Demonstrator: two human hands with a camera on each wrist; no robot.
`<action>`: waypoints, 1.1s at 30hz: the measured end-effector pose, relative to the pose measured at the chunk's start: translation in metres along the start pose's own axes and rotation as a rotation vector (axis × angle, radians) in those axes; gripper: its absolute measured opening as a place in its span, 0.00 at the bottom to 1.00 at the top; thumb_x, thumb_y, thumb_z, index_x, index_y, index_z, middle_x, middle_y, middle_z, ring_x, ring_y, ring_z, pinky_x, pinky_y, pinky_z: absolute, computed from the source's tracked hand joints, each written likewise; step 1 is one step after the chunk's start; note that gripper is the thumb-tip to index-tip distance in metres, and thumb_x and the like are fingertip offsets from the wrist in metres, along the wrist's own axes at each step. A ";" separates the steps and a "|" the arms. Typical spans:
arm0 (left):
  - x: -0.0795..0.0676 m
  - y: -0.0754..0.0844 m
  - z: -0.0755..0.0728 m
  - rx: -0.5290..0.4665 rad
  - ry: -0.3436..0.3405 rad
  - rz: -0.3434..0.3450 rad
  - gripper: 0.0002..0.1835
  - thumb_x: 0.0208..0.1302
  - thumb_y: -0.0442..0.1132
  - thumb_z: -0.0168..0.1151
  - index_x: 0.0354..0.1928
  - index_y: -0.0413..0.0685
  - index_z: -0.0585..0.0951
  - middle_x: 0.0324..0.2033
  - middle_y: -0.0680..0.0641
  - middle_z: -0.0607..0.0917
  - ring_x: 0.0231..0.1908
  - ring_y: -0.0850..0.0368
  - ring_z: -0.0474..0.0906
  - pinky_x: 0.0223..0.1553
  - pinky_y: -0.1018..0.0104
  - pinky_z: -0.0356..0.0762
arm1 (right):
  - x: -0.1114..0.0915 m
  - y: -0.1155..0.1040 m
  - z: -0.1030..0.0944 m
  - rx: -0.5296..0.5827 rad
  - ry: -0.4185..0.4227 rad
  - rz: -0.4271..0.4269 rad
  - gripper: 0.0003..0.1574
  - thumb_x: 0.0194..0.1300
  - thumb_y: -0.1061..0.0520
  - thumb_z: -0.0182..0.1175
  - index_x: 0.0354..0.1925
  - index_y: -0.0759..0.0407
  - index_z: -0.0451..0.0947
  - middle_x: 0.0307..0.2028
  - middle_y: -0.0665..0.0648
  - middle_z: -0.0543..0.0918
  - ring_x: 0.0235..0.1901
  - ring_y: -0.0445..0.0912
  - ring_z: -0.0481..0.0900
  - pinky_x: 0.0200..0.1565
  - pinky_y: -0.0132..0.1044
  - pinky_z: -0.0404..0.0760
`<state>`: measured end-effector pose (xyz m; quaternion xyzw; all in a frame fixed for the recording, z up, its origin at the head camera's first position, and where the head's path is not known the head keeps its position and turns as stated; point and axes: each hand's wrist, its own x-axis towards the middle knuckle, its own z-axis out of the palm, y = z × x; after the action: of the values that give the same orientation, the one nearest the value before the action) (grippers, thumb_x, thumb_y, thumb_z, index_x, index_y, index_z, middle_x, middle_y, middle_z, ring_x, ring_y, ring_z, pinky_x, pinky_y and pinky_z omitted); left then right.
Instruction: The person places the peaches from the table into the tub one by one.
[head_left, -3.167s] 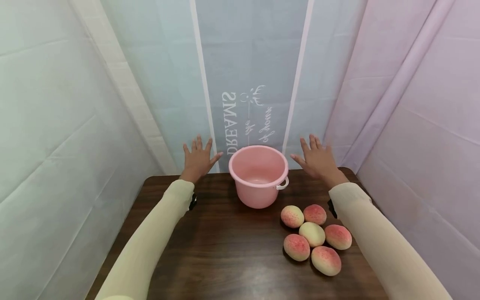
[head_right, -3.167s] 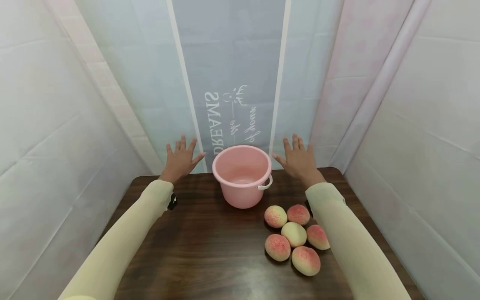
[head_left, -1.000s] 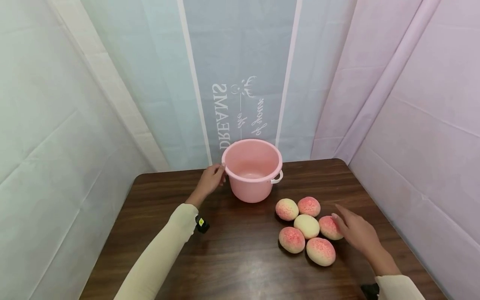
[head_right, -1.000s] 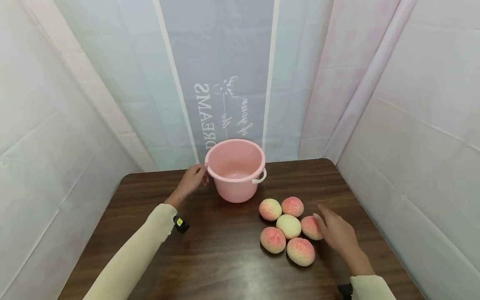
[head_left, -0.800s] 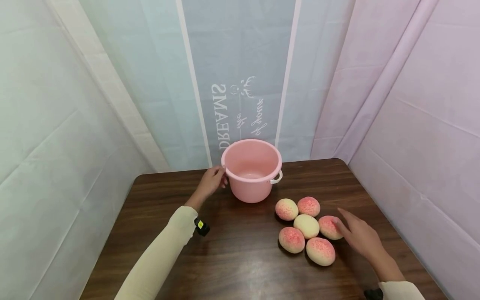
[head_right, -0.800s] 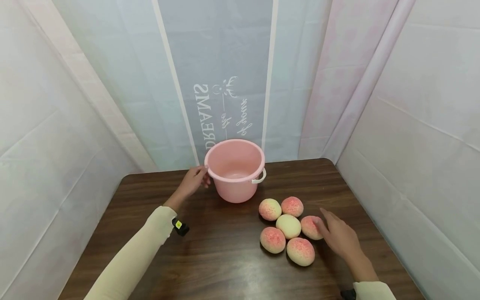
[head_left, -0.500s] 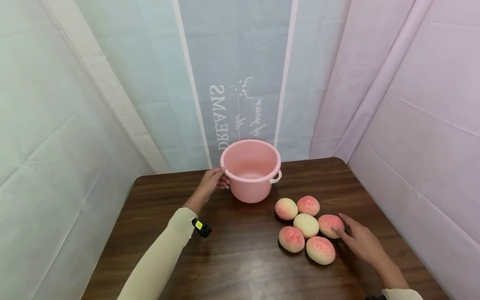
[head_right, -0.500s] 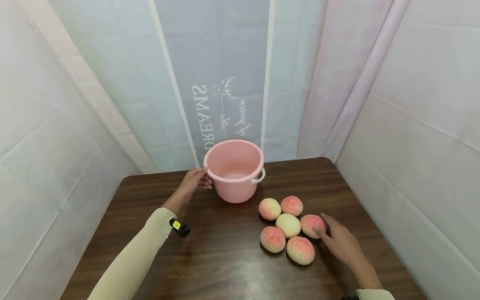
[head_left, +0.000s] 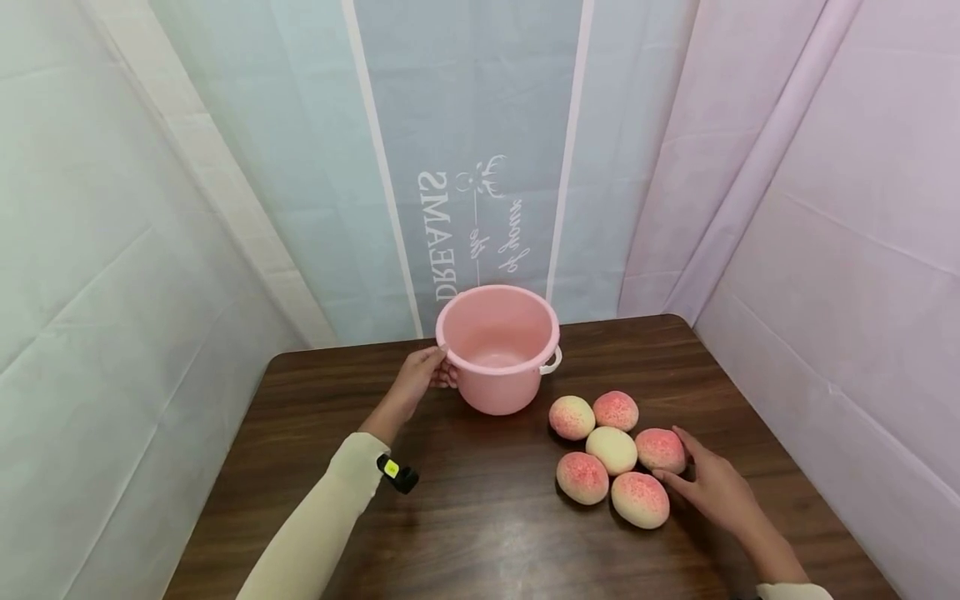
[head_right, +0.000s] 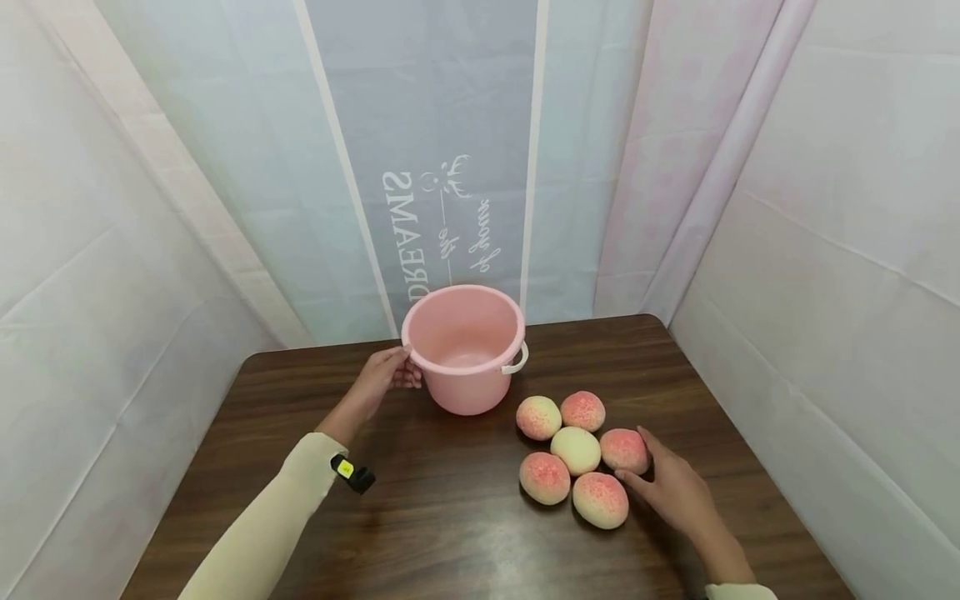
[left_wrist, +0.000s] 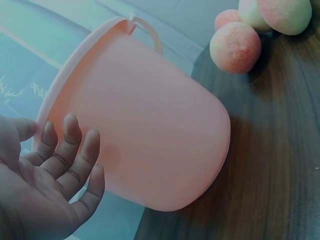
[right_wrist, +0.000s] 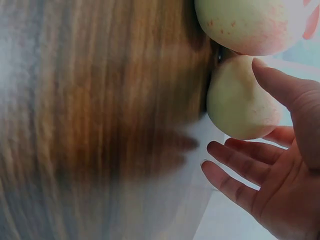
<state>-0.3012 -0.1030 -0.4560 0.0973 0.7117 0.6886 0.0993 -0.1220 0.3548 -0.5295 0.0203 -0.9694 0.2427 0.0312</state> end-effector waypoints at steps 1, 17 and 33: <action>-0.003 0.000 0.000 -0.002 0.001 0.004 0.21 0.81 0.46 0.48 0.35 0.38 0.81 0.29 0.43 0.85 0.30 0.53 0.82 0.41 0.57 0.79 | 0.000 0.000 0.001 0.002 0.002 0.000 0.59 0.65 0.34 0.66 0.73 0.74 0.56 0.61 0.81 0.72 0.58 0.74 0.75 0.50 0.67 0.75; -0.043 -0.002 0.006 -0.020 -0.009 0.017 0.21 0.81 0.45 0.48 0.35 0.36 0.80 0.27 0.45 0.84 0.30 0.54 0.82 0.42 0.55 0.79 | 0.005 -0.008 0.005 0.010 0.055 -0.024 0.58 0.60 0.44 0.73 0.73 0.72 0.57 0.63 0.82 0.70 0.60 0.75 0.71 0.54 0.68 0.73; -0.070 -0.003 0.007 -0.001 -0.023 0.004 0.24 0.81 0.50 0.48 0.38 0.36 0.80 0.30 0.43 0.84 0.32 0.52 0.81 0.45 0.55 0.78 | 0.006 -0.013 0.006 -0.014 0.095 -0.022 0.50 0.56 0.51 0.76 0.69 0.68 0.66 0.61 0.78 0.74 0.59 0.74 0.73 0.52 0.69 0.73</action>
<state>-0.2315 -0.1156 -0.4588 0.1069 0.7099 0.6880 0.1061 -0.1279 0.3402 -0.5281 0.0193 -0.9681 0.2364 0.0801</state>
